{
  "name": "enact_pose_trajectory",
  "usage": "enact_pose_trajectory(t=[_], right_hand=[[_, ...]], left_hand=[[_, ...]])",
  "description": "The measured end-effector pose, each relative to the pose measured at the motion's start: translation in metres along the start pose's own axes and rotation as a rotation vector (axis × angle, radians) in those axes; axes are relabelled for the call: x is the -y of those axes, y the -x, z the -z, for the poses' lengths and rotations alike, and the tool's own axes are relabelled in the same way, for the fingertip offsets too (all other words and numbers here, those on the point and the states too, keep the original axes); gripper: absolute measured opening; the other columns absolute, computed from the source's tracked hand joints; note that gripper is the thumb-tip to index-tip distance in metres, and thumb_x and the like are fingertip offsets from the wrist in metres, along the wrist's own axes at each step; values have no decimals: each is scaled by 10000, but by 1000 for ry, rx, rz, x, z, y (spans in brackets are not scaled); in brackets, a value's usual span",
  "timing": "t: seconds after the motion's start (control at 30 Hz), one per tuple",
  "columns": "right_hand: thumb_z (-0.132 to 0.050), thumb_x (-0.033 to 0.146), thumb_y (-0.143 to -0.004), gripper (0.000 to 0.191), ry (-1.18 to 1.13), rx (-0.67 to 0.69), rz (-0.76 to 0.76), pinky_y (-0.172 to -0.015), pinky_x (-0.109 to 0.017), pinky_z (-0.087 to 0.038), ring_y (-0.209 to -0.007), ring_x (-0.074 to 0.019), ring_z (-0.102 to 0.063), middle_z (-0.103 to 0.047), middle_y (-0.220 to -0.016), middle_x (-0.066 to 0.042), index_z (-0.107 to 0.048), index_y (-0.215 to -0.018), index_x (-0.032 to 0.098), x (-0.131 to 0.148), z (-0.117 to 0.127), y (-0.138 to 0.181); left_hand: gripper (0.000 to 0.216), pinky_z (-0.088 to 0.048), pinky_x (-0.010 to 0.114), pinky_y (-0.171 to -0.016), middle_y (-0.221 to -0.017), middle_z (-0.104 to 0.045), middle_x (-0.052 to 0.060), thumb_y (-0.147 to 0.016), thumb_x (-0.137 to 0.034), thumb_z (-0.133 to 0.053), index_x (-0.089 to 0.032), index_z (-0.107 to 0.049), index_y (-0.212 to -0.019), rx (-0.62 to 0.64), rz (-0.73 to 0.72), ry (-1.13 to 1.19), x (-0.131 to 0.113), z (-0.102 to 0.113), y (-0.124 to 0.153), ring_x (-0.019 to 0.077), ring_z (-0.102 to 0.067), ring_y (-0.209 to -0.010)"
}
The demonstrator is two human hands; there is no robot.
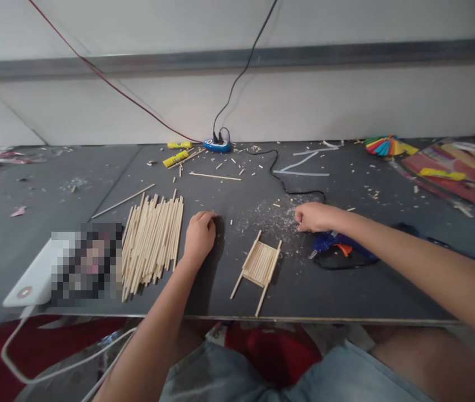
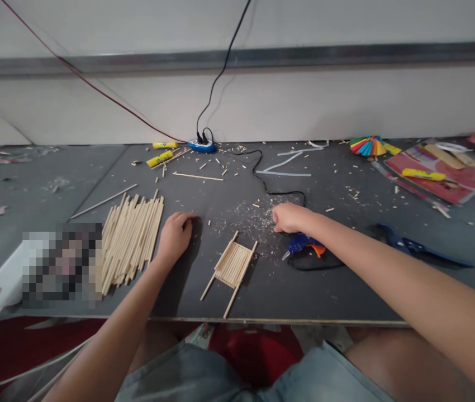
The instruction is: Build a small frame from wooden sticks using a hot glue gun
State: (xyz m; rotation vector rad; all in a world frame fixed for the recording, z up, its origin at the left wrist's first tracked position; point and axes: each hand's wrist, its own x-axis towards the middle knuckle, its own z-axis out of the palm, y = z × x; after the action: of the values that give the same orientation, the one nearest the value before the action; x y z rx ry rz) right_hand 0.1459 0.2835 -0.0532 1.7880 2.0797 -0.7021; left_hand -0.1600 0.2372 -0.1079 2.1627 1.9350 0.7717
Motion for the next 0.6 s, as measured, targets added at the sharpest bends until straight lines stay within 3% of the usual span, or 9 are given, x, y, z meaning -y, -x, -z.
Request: enact_pose_trajectory(t=[0.17,0.37,0.6], right_hand=[[-620,160,-614,198,-17,34,17,-462,-226,-338,-480,-135,-560,-634,-577,17,-646,-806,206,6,6,-3],[-576,215,-699,317,-63,-154,63,-589,-229,-406,-756,-171,-632,-697,-945,-53,-650,-1008,202,25,22,-23],[-577,175,-692,203,-49,-216,76,-615,-237,-405,-766,-187,-644,-718,-864,-58,-709,-845,190,40,14,-44]], left_hand=[[274,-464,334,-880,-986,-654,72,-877,-151,-373,-177,-624,-984,42,-116,124,-1,1,2,193,-587,-952],[210,-452,276,-932,-1100,-623,63,-874,-230,-484,-192,-651,-995,137,-280,217,-9,-4,-1,161,-583,-1013],[249,-476,308,-883,-1035,-639,74,-890,-239,-463,-195,-674,-1015,137,-313,191,-8,-7,-3,182,-589,-946]])
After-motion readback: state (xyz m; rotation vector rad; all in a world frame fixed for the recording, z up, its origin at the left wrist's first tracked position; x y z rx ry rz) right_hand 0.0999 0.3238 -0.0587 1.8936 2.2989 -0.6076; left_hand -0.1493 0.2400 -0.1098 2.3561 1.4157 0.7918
